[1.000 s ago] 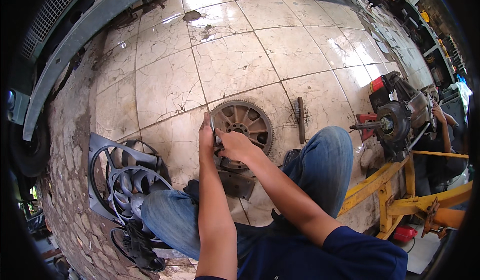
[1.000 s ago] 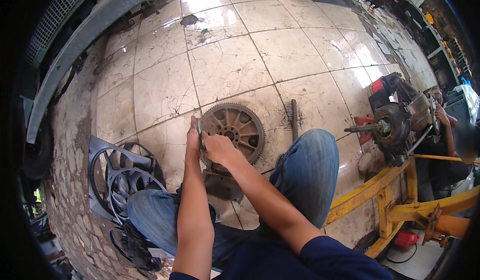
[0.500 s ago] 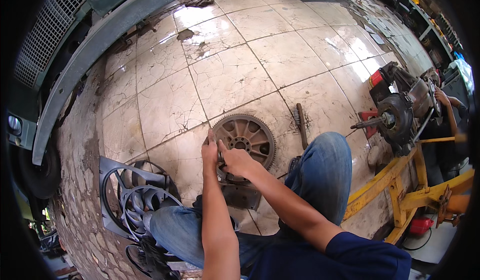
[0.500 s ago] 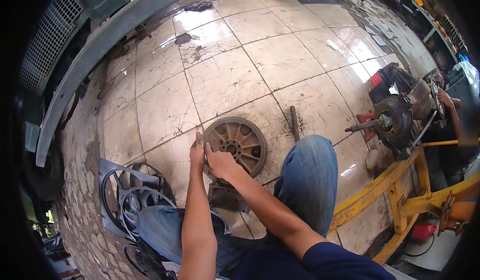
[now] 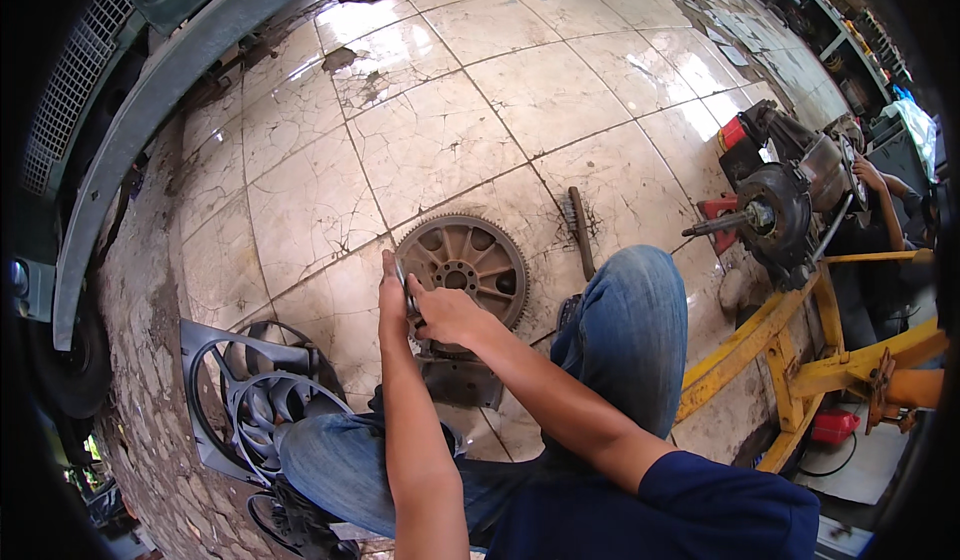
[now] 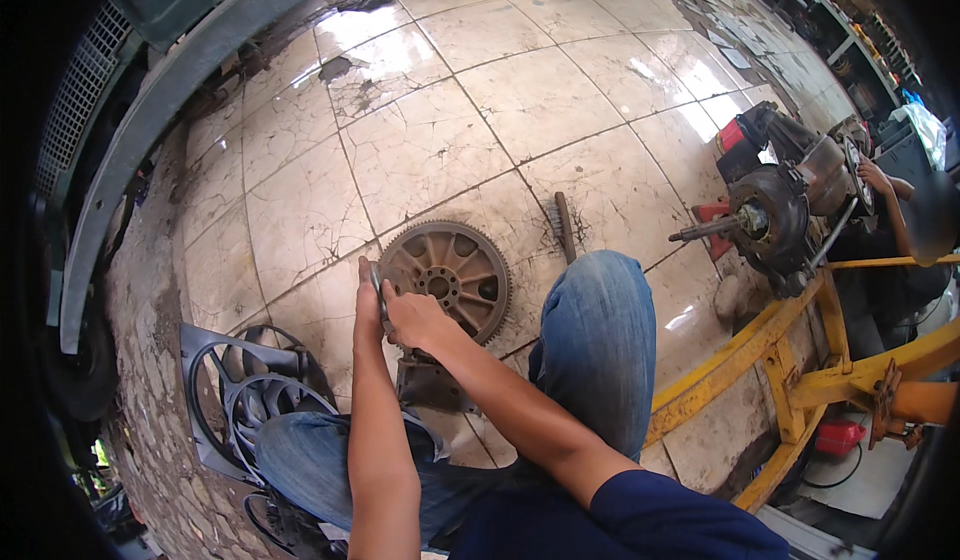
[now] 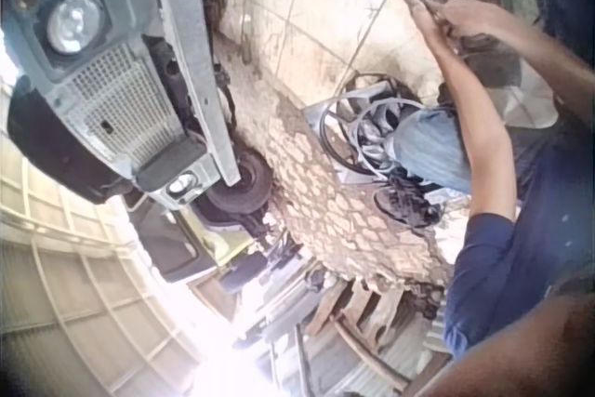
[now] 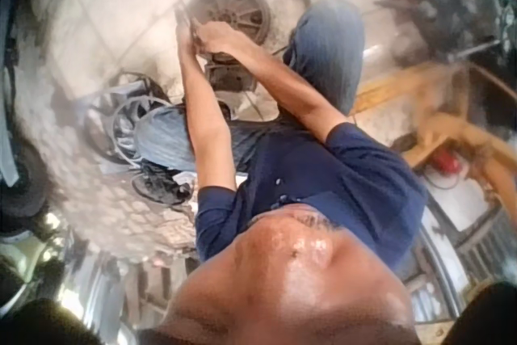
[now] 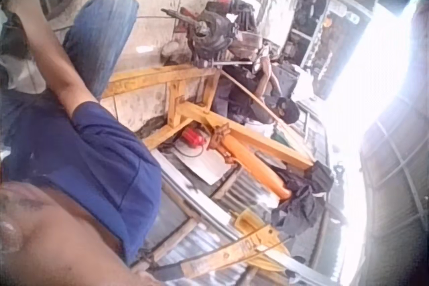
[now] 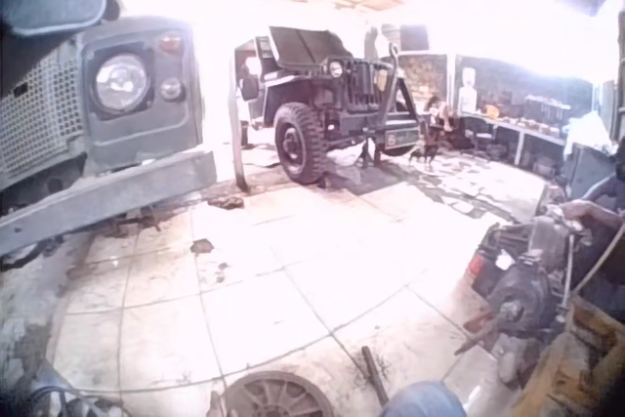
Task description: The person sits on the floor and uses a metal file to scrape and clean the teeth and surface of a large circular gear. They repeatedly file different sections of the gear while seated.
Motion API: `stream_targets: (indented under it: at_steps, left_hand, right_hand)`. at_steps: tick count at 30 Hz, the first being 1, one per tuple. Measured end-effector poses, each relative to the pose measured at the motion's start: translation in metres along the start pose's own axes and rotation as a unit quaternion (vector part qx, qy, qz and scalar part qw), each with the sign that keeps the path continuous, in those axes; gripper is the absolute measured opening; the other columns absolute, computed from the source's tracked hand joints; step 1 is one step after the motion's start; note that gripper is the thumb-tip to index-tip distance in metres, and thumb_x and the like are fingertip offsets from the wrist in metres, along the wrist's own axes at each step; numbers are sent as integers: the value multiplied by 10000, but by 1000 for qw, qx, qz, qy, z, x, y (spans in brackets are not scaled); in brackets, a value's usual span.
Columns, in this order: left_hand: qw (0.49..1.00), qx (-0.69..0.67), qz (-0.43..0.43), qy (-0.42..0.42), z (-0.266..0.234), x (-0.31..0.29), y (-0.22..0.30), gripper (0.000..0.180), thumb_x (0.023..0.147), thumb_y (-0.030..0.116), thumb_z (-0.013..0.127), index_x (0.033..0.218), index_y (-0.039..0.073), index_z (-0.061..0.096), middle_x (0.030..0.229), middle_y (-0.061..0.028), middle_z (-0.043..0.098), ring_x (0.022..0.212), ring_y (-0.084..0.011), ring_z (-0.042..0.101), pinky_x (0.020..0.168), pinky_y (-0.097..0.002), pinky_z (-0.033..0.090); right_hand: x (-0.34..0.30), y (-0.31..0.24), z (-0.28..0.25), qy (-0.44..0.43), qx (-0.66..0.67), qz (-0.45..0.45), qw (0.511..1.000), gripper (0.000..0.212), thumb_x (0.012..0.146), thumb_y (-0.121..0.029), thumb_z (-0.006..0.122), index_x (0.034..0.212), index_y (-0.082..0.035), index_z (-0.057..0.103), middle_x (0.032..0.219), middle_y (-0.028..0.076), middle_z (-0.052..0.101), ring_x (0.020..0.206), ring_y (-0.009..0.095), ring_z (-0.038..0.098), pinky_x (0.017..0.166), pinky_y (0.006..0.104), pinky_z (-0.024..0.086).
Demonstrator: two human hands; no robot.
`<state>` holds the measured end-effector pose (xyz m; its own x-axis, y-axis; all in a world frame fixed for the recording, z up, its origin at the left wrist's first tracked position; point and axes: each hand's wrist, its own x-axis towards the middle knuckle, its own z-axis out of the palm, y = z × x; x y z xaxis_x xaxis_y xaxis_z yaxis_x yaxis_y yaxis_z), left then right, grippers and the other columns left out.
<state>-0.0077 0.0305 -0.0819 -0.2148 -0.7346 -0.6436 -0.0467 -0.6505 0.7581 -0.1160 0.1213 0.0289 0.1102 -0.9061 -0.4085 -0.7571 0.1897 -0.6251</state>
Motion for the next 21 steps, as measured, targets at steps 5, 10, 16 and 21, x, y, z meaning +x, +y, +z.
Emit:
stream_targets:
  at_steps: [5,10,16,21]
  left_hand:
    - [997,-57,-33,-45,-22,17,-10,790,803,713,423,1227,49,479,1068,-106,570,939,-246,559,807,-364,467]
    - [997,-78,-16,2,-12,6,-5,691,788,719,454,993,67,554,776,-33,520,681,-169,520,600,-320,437]
    - [997,-69,21,18,-2,-10,6,695,777,721,475,937,53,579,700,-18,531,589,-147,523,533,-299,438]
    - [998,-56,18,27,-5,-7,5,726,789,707,474,1029,30,576,755,-29,552,639,-159,547,578,-310,456]
  right_hand:
    - [0,-13,-3,27,-3,-31,999,863,690,-219,742,1348,78,268,937,244,629,895,369,619,763,463,482]
    - [3,-9,-1,48,-8,-35,998,779,726,-231,712,1316,85,313,889,240,633,848,372,626,737,439,496]
    - [9,2,7,80,7,-44,996,557,726,-213,692,1168,44,471,840,230,634,817,379,627,729,435,503]
    - [11,4,7,72,-5,-52,996,515,742,-221,687,1154,20,493,831,209,640,821,367,621,712,438,496]
